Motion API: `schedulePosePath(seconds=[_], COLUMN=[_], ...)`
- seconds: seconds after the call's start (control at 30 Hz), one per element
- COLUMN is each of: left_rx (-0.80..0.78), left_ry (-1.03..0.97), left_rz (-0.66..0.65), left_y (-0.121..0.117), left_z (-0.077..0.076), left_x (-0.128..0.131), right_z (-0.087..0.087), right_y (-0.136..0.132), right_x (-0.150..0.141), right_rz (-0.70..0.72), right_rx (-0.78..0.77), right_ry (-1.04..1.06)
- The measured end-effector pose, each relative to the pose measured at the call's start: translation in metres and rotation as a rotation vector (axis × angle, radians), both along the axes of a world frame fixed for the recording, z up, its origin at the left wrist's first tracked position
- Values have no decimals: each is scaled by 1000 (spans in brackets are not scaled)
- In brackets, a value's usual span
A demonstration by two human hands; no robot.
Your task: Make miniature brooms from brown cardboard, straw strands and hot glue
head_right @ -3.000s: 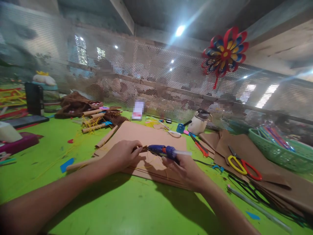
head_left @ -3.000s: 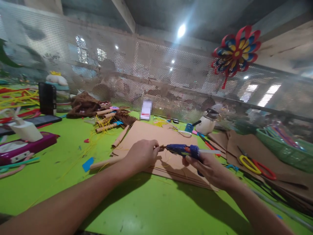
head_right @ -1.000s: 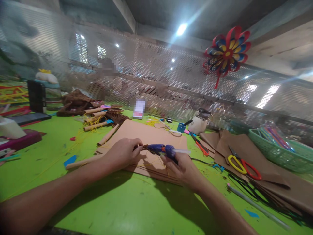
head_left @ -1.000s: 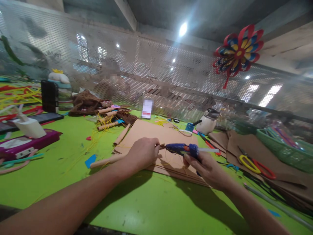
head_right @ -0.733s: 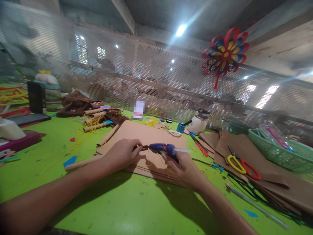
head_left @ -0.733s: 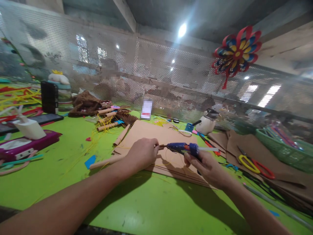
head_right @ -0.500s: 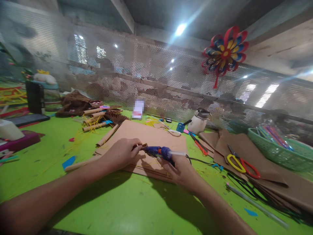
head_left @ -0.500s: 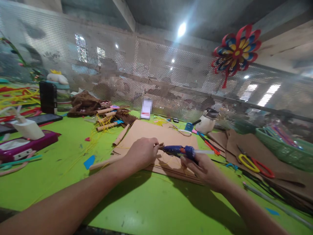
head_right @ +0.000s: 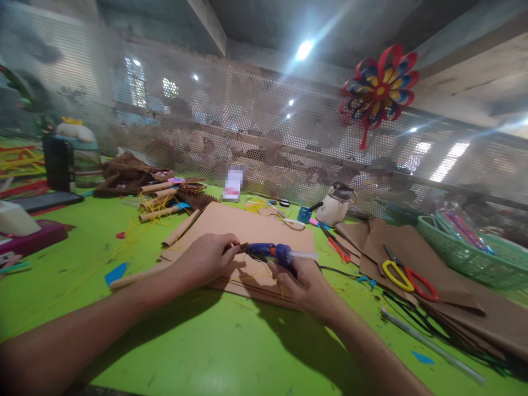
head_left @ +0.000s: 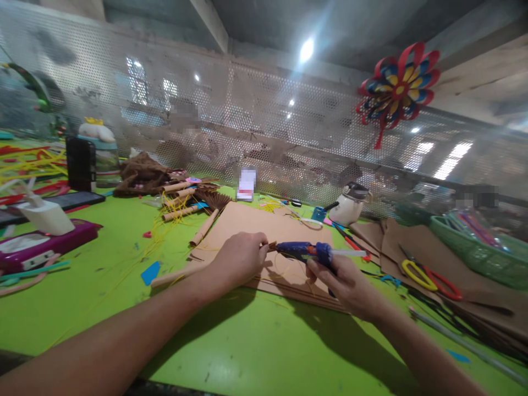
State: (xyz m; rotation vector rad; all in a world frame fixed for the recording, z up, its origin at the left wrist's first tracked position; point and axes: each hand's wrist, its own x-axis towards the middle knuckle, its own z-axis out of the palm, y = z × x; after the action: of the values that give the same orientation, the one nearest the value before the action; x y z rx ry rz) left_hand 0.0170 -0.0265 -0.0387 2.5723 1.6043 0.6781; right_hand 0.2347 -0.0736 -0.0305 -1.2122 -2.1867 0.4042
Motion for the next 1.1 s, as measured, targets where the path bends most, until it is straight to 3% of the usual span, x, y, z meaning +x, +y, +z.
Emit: schedulePosePath(seconds=[0.27, 0.57, 0.77, 0.97, 1.1], left_rx=[19, 19, -9, -31, -17], left_ry=[-4, 14, 10, -14, -7], left_rz=[12, 24, 67, 25, 26], left_y=[2, 1, 1, 1, 1], left_z=[-3, -1, 2, 3, 1], left_x=[-1, 0, -1, -1, -2], right_z=[2, 5, 7, 3, 2], right_y=[3, -1, 1, 3, 7], right_x=[9, 0, 7, 6, 9], right_rz=[-76, -16, -85, -46, -91], right_rx=[-14, 9, -27, 18, 32], right_ry=[-34, -29, -3, 2, -22])
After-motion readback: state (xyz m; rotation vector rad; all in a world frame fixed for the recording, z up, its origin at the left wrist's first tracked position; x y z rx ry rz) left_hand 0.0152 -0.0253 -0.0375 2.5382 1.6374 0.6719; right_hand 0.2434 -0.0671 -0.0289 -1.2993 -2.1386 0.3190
